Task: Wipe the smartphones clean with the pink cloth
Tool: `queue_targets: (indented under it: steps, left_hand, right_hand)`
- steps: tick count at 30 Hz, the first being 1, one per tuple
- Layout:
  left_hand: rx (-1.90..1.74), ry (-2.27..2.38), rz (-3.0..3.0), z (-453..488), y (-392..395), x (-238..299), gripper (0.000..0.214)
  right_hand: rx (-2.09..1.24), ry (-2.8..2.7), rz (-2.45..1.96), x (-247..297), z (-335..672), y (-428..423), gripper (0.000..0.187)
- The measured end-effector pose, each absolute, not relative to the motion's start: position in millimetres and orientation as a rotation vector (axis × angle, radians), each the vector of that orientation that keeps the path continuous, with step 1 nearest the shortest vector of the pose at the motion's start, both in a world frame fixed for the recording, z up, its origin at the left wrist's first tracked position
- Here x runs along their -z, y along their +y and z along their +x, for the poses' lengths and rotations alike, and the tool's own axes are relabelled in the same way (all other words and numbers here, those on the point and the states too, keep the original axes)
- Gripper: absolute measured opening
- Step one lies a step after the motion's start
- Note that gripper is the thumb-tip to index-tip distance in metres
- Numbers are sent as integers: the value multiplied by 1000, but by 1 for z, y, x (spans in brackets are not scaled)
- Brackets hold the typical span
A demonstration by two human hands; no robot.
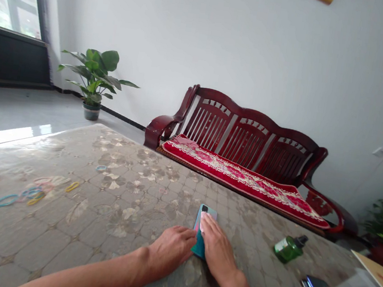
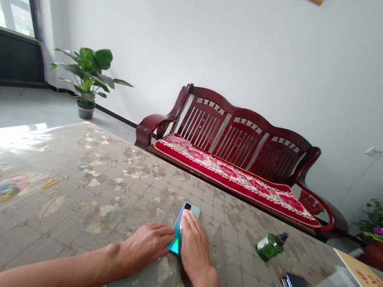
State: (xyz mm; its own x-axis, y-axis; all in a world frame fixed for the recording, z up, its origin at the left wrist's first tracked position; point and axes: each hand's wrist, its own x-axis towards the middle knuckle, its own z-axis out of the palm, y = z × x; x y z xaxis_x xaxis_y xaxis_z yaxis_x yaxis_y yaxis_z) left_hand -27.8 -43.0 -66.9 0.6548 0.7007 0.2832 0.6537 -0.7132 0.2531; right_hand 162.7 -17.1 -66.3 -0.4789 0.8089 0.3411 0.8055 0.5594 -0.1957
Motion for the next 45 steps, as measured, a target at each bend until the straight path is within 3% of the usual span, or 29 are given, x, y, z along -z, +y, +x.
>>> queue_targets:
  steps: [12,21,30,39,45]
  left_hand:
    - [-493,1139,2733,-27,-42,66,12]
    - [-579,1113,2693,-31,-42,67,11]
    - [-477,1165,2742,-28,-43,62,10]
    - [-476,1178,2741,-29,-43,61,12]
    - [-507,1239,2650,-28,-45,57,13]
  right_hand:
    - [-9,-2449,-1280,71,177,-46,47]
    - [-13,-2369,-1288,68,171,23,48]
    - [-40,-2379,-1353,71,183,-46,47]
    - [-51,-2369,-1338,69,172,0,55]
    - [0,-2411,-1304,65,168,-45,48]
